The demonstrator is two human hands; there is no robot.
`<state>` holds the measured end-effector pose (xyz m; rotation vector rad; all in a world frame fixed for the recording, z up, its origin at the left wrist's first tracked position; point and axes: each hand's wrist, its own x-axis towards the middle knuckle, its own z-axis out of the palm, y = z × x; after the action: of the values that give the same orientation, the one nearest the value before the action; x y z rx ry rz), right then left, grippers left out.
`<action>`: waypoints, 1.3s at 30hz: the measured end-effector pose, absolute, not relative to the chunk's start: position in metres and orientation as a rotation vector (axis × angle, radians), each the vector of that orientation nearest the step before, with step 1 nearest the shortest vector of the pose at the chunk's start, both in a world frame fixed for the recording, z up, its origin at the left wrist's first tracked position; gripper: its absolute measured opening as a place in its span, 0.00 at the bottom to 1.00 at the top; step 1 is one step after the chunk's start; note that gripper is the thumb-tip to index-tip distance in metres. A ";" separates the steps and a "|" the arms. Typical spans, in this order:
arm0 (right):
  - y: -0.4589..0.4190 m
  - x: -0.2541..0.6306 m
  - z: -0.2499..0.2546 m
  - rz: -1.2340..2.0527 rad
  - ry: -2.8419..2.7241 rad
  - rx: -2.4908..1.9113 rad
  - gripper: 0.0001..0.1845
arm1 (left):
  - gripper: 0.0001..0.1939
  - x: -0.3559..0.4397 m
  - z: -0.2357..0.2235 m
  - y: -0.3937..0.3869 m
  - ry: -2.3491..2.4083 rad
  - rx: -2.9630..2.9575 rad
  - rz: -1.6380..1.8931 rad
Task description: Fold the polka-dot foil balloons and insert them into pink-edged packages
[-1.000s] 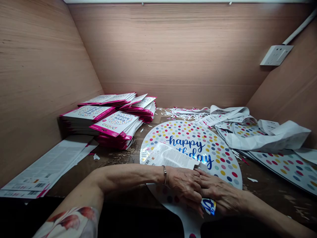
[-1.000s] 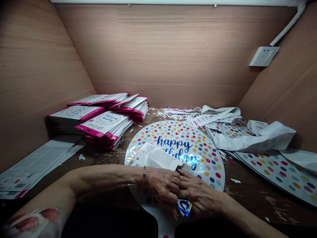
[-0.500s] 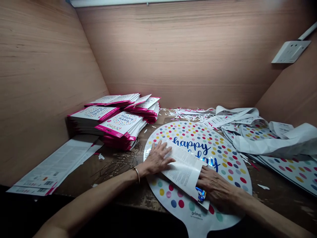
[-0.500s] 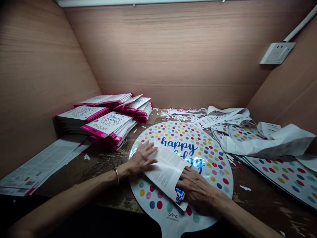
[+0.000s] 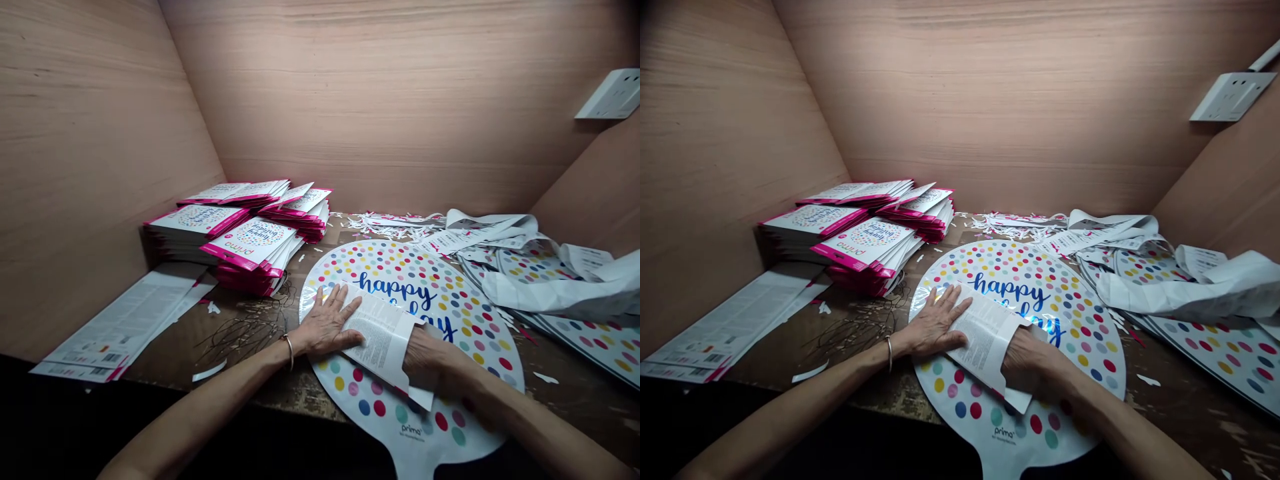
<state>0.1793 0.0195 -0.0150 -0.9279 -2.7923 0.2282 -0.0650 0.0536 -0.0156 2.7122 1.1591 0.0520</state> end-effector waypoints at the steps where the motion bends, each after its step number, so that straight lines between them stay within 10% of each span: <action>1: 0.009 0.183 -0.009 0.263 -2.790 -0.960 0.18 | 0.42 -0.064 -0.017 0.053 1.167 2.719 0.046; 14: -0.034 0.186 -0.018 0.123 -2.340 -1.168 0.13 | 0.27 -0.026 0.003 0.029 0.864 2.924 0.012; 24: -0.035 0.185 -0.012 0.069 -2.471 -1.199 0.12 | 0.45 -0.021 -0.023 0.004 0.814 2.877 0.176; 39: -0.052 0.152 0.009 -0.945 -2.864 -0.918 0.16 | 0.39 -0.020 -0.024 0.001 0.833 2.857 0.216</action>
<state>0.1522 -0.0518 0.0088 -0.9180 -2.8640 -0.9447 -0.0204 0.0012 -0.0239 2.8565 0.8332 0.2159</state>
